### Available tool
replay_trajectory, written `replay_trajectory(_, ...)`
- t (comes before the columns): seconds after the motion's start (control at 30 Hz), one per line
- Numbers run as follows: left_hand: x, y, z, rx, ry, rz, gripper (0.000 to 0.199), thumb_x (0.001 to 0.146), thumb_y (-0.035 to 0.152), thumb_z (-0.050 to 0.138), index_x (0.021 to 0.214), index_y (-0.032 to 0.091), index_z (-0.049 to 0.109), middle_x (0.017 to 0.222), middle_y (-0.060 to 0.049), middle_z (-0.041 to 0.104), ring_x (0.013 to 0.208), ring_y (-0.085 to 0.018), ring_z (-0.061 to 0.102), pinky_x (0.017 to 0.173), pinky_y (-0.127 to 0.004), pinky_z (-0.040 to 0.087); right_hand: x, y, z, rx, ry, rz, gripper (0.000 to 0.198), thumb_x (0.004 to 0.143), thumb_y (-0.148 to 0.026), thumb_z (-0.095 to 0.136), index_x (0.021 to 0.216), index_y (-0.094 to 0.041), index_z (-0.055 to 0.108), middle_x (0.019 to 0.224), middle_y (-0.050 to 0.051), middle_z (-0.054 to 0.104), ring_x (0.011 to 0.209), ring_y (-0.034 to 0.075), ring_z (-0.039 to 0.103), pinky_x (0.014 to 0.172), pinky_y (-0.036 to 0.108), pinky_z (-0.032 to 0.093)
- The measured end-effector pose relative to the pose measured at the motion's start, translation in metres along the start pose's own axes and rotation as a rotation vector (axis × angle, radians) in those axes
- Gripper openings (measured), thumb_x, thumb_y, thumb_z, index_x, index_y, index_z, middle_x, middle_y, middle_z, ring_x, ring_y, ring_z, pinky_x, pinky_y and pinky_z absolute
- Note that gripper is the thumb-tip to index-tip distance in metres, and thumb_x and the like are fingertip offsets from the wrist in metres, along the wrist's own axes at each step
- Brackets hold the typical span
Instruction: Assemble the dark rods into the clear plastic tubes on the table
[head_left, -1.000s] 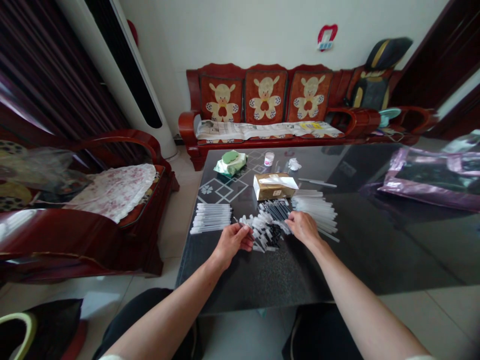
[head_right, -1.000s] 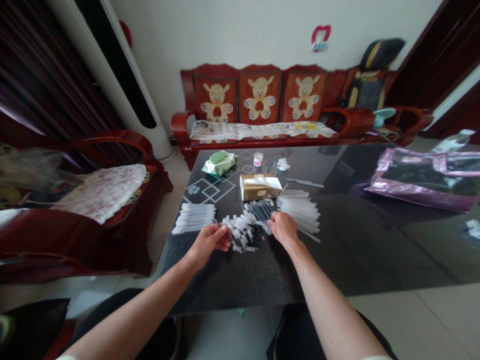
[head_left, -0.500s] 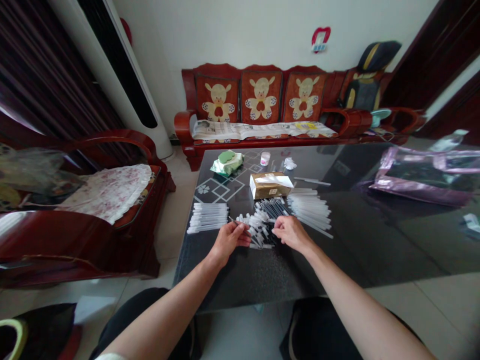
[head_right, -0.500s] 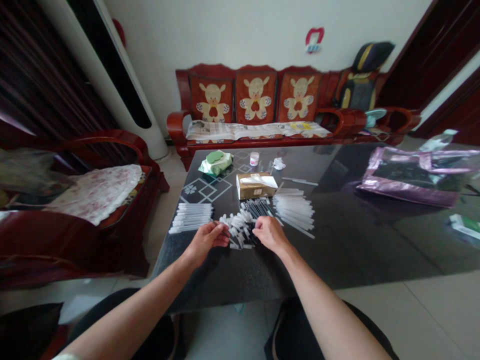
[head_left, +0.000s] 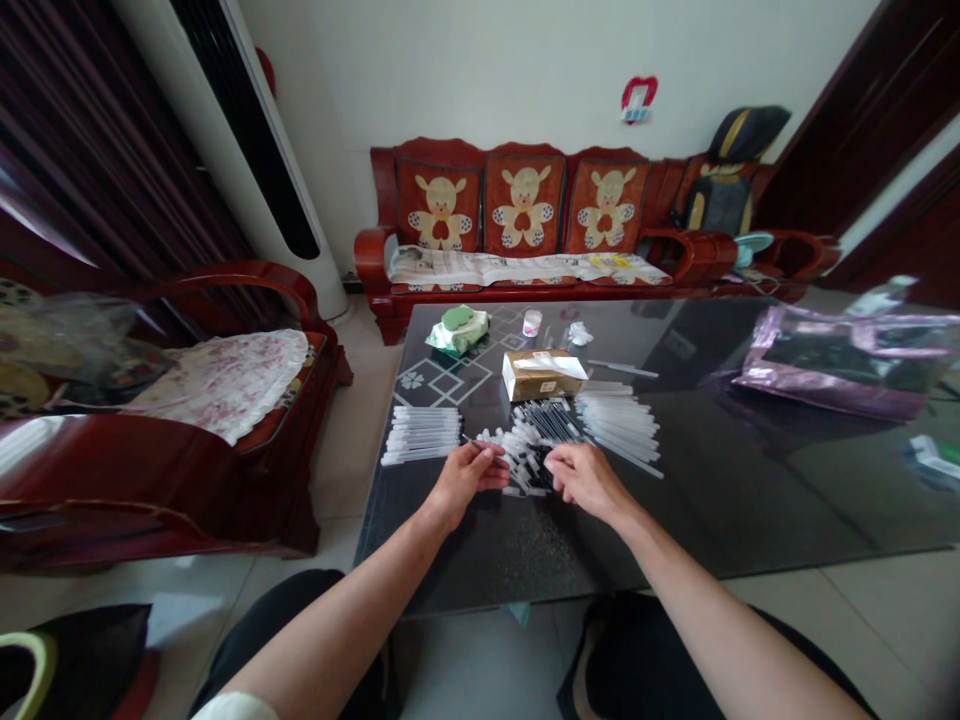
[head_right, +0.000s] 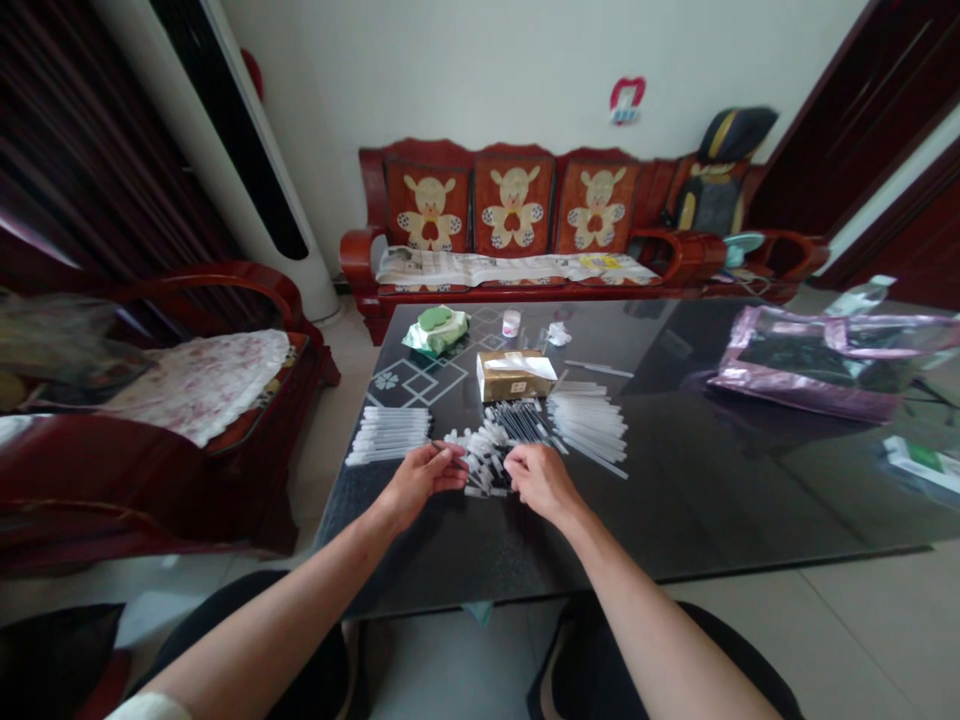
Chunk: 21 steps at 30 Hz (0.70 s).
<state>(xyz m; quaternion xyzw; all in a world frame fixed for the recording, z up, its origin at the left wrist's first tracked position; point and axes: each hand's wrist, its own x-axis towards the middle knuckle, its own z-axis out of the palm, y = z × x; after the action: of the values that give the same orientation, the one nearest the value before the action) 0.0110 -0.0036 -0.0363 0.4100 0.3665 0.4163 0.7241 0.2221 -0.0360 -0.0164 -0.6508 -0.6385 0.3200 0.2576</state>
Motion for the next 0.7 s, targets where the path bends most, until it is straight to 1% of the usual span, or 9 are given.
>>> replay_trajectory(0.13,-0.004,0.0,0.005,-0.022,-0.048,-0.01,0.04,0.073,0.045,0.072,0.092,0.011,0.063,0.08,-0.009,0.069,0.068,-0.016,0.066,0.069,-0.029,0.054,-0.009,-0.013,0.017,0.202,-0.217,0.012,0.026,0.085,-0.034,0.046,0.075,-0.015,0.061,0.059,0.001,0.064,0.041,0.01,0.057,0.038,0.017,0.042)
replay_trajectory(0.23,-0.006,0.0,0.007,-0.028,-0.092,-0.017,0.039,0.074,0.044,0.072,0.093,0.011,0.063,0.08,-0.009,0.068,0.069,-0.015,0.066,0.069,-0.029,0.054,-0.012,-0.021,0.021,0.257,-0.287,0.014,0.022,0.082,-0.032,0.05,0.073,-0.014,0.06,0.055,0.0,0.062,0.039,0.009,0.056,0.037,0.017,0.043)
replay_trajectory(0.27,-0.006,0.0,0.007,-0.022,-0.095,-0.016,0.04,0.074,0.044,0.072,0.094,0.011,0.063,0.08,-0.009,0.069,0.069,-0.015,0.066,0.07,-0.029,0.054,-0.012,-0.021,0.018,0.267,-0.275,0.023,0.02,0.081,-0.031,0.051,0.073,-0.014,0.06,0.054,-0.001,0.061,0.038,0.009,0.055,0.036,0.017,0.042)
replay_trajectory(0.33,-0.006,0.002,0.007,0.013,-0.074,-0.003,0.041,0.073,0.044,0.072,0.095,0.011,0.063,0.08,-0.009,0.069,0.07,-0.016,0.066,0.07,-0.029,0.054,-0.008,-0.016,0.005,0.278,-0.191,0.05,0.018,0.08,-0.03,0.053,0.075,-0.014,0.06,0.053,-0.001,0.061,0.038,0.009,0.055,0.036,0.017,0.043)
replay_trajectory(0.43,-0.005,0.005,0.006,0.08,-0.033,0.021,0.041,0.071,0.044,0.073,0.093,0.01,0.064,0.078,-0.009,0.068,0.068,-0.015,0.065,0.068,-0.029,0.054,0.001,0.0,-0.021,0.254,0.06,0.126,0.014,0.079,-0.027,0.055,0.074,-0.015,0.058,0.053,-0.002,0.06,0.036,0.008,0.052,0.035,0.016,0.042)
replay_trajectory(0.47,-0.005,0.006,0.006,0.096,-0.025,0.023,0.041,0.07,0.044,0.074,0.092,0.01,0.065,0.077,-0.009,0.068,0.066,-0.015,0.065,0.067,-0.029,0.054,0.004,0.007,-0.027,0.226,0.12,0.167,0.012,0.079,-0.026,0.055,0.073,-0.015,0.057,0.051,-0.002,0.058,0.035,0.007,0.051,0.034,0.016,0.04)
replay_trajectory(0.5,-0.005,0.006,0.005,0.107,-0.019,0.024,0.041,0.07,0.044,0.074,0.091,0.01,0.065,0.076,-0.008,0.068,0.065,-0.015,0.065,0.066,-0.029,0.054,0.006,0.013,-0.031,0.188,0.147,0.202,0.01,0.078,-0.024,0.055,0.073,-0.015,0.057,0.05,-0.003,0.058,0.034,0.007,0.05,0.032,0.016,0.039)
replay_trajectory(0.6,-0.004,0.004,0.005,0.148,-0.021,0.026,0.04,0.068,0.043,0.075,0.088,0.01,0.065,0.074,-0.007,0.067,0.062,-0.014,0.064,0.063,-0.027,0.054,0.007,0.025,-0.027,0.086,0.123,0.258,0.005,0.076,-0.019,0.057,0.073,-0.016,0.056,0.049,-0.003,0.058,0.033,0.008,0.051,0.03,0.015,0.035)
replay_trajectory(0.7,-0.001,-0.002,0.004,0.223,-0.046,0.039,0.037,0.069,0.043,0.074,0.086,0.011,0.066,0.072,-0.006,0.067,0.06,-0.013,0.063,0.059,-0.026,0.053,0.006,0.029,-0.01,0.016,0.076,0.233,0.002,0.075,-0.017,0.056,0.073,-0.016,0.056,0.048,-0.003,0.058,0.033,0.009,0.052,0.031,0.015,0.033)
